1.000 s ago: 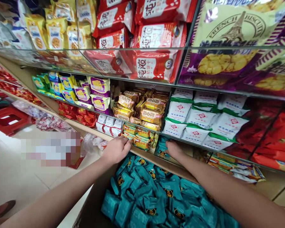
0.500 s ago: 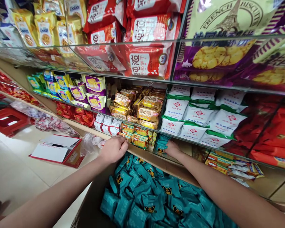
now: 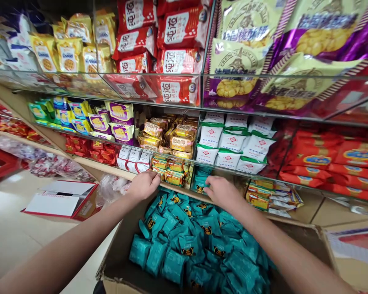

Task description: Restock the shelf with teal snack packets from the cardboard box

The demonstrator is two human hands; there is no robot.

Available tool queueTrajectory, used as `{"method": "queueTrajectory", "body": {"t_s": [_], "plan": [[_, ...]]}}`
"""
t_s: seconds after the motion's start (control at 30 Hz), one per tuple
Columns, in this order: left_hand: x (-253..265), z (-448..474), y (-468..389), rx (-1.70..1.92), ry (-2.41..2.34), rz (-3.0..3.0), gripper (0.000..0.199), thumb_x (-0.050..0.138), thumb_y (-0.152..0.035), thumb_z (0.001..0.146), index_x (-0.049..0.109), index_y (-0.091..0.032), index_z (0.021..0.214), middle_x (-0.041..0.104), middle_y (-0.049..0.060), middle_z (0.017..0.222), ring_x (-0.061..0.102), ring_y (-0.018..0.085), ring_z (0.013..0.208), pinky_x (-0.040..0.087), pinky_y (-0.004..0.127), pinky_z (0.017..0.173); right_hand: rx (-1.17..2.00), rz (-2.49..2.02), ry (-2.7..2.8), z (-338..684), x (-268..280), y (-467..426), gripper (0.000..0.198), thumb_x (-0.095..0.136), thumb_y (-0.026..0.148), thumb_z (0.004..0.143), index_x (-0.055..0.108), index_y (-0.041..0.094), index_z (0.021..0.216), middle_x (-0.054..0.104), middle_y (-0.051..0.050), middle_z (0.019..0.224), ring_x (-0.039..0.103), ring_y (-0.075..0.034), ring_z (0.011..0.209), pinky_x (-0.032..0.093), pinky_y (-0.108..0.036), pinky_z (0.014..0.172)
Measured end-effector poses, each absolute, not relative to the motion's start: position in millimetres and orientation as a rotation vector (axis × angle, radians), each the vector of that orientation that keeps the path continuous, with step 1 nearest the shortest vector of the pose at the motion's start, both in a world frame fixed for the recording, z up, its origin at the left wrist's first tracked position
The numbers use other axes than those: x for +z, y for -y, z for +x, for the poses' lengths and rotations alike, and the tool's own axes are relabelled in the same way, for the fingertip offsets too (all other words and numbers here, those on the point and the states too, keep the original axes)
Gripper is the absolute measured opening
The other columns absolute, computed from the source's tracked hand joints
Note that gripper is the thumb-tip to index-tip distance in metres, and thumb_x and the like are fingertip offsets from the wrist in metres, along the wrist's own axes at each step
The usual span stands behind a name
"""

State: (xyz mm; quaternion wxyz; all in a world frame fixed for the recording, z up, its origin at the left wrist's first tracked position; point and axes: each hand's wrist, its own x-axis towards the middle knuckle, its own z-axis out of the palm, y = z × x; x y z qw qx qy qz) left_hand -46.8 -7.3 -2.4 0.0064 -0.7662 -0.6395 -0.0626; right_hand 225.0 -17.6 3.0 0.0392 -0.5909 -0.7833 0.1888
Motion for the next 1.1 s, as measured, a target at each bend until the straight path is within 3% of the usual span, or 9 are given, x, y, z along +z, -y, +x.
{"method": "queueTrajectory", "body": {"t_s": [0.13,0.23,0.33,0.43,0.53,0.67,0.9,1.03,1.1], "plan": [[-2,-45,8,-0.220,2.012,-2.393,0.044,0.024,-0.035,0.089,0.062,-0.017,0.076,0.065,0.008,0.083,0.060,0.019,0.079,0.039,0.027,0.067,0.215,-1.441,2.345,240,-9,127,0.021,0.041,0.033,0.086,0.059,0.022,0.090,0.061,-0.008,0.093,0.054,-0.021,0.088,0.041,-0.036,0.083],[-2,-45,10,-0.251,2.008,-2.392,0.045,0.022,-0.035,0.089,0.061,-0.017,0.077,0.065,0.008,0.084,0.060,0.019,0.080,0.039,0.027,0.066,0.348,-1.722,2.393,260,-57,177,0.026,0.043,0.036,0.084,0.061,0.021,0.095,0.059,-0.010,0.101,0.053,-0.025,0.095,0.041,-0.039,0.085],[-2,-45,13,-0.281,1.976,-2.396,0.046,0.021,-0.035,0.090,0.060,-0.017,0.076,0.064,0.009,0.083,0.059,0.020,0.080,0.040,0.028,0.067,0.607,-2.190,2.260,277,-100,189,0.056,0.061,0.036,0.068,0.051,0.011,0.118,0.041,-0.019,0.128,0.045,-0.033,0.112,0.041,-0.041,0.087],[-2,-45,17,-0.317,1.947,-2.392,0.045,0.021,-0.034,0.090,0.060,-0.016,0.076,0.063,0.009,0.082,0.059,0.020,0.080,0.040,0.028,0.069,0.761,-2.324,2.207,282,-115,185,0.071,0.067,0.032,0.058,0.048,0.009,0.122,0.039,-0.020,0.130,0.044,-0.034,0.112,0.040,-0.039,0.088],[-2,-46,19,-0.366,1.910,-2.399,0.043,0.022,-0.033,0.090,0.060,-0.016,0.078,0.063,0.009,0.084,0.058,0.020,0.084,0.040,0.028,0.073,0.768,-2.287,2.215,278,-111,183,0.064,0.066,0.030,0.056,0.053,0.009,0.115,0.052,-0.017,0.114,0.049,-0.032,0.106,0.039,-0.037,0.089],[-1,-52,17,-0.435,1.883,-2.413,0.041,0.022,-0.033,0.090,0.059,-0.016,0.084,0.063,0.009,0.086,0.057,0.021,0.085,0.042,0.030,0.075,0.803,-2.099,2.178,283,-104,184,0.031,0.046,0.026,0.074,0.061,0.014,0.098,0.061,-0.013,0.099,0.055,-0.027,0.099,0.041,-0.037,0.086],[9,-19,60,-1.006,1.399,-2.710,0.035,0.037,-0.025,0.086,0.047,-0.016,0.117,0.050,0.011,0.118,0.040,0.020,0.114,0.030,0.037,0.100,1.204,-1.701,1.211,280,-56,185,0.042,0.044,0.052,0.076,0.057,0.018,0.097,0.061,-0.007,0.096,0.059,-0.020,0.079,0.050,-0.033,0.070],[6,46,115,-1.365,1.591,-3.151,0.040,0.040,-0.036,0.086,0.044,-0.018,0.122,0.052,0.009,0.113,0.051,0.017,0.099,0.044,0.031,0.084,1.401,-1.390,0.972,251,-17,190,0.041,0.053,0.056,0.073,0.060,0.019,0.088,0.061,-0.001,0.079,0.056,-0.015,0.069,0.050,-0.028,0.065],[2,69,131,-1.544,1.805,-3.283,0.038,0.042,-0.043,0.084,0.055,-0.017,0.108,0.059,0.007,0.100,0.055,0.017,0.088,0.046,0.030,0.078,1.439,-1.332,0.988,238,-7,193,0.041,0.054,0.057,0.073,0.062,0.019,0.086,0.062,-0.001,0.075,0.055,-0.014,0.069,0.049,-0.027,0.063]]}}
